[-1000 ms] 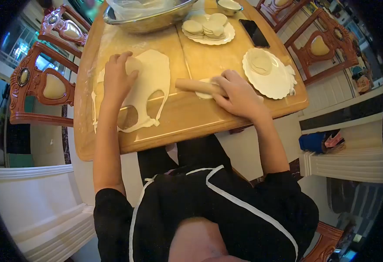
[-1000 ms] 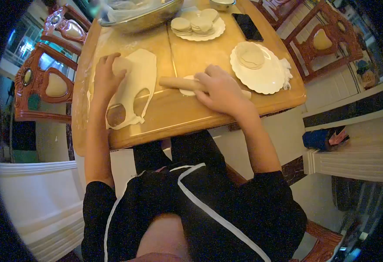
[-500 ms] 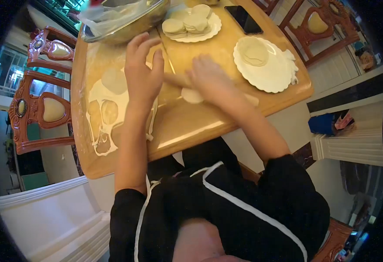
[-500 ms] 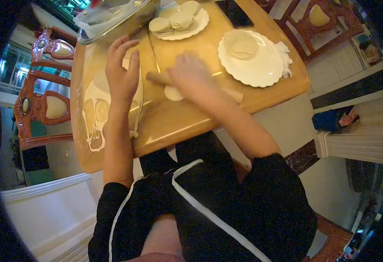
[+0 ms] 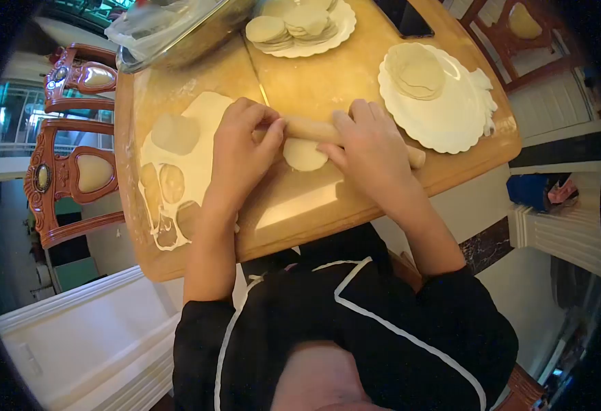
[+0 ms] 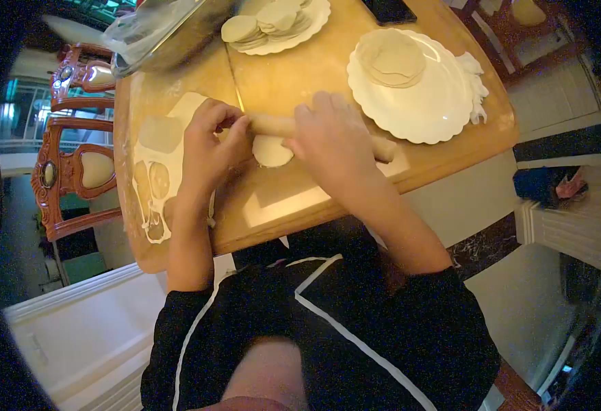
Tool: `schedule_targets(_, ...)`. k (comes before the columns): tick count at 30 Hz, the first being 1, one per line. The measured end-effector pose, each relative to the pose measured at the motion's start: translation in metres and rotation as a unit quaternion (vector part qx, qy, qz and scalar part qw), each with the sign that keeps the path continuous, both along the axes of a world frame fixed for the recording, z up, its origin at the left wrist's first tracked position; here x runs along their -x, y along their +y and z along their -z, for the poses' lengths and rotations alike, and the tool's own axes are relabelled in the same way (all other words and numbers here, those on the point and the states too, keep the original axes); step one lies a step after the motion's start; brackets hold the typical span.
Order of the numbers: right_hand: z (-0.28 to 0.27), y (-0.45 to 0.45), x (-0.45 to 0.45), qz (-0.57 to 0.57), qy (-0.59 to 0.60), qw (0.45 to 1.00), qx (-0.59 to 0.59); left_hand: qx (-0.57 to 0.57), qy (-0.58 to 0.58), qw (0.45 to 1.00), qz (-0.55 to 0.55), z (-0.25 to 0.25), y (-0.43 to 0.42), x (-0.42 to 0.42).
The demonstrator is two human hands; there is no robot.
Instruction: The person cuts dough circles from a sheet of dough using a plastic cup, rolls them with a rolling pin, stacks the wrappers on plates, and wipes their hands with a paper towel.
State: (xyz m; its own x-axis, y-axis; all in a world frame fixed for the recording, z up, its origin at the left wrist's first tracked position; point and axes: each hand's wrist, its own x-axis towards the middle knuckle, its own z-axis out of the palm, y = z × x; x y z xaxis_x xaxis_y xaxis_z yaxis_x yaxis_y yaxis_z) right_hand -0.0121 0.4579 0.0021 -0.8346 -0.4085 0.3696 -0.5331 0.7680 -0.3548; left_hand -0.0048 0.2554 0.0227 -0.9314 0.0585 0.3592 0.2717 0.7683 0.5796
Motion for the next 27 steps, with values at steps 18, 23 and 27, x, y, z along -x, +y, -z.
schedule_targets(18, 0.027, -0.006, 0.009, 0.175, 0.081, 0.981, -0.008, -0.199, -0.229, 0.953, 0.001, 0.007, 0.013, 0.0)
schedule_targets(23, 0.032, -0.005, 0.01, 0.147, 0.112, 0.983, -0.003, -0.328, -0.271, 0.903, -0.066, 0.005, 0.001, -0.027)
schedule_targets(27, 0.034, -0.004, 0.011, 0.13, 0.121, 0.984, -0.002, 0.134, -0.021, 0.987, -0.088, 0.002, 0.01, -0.064)
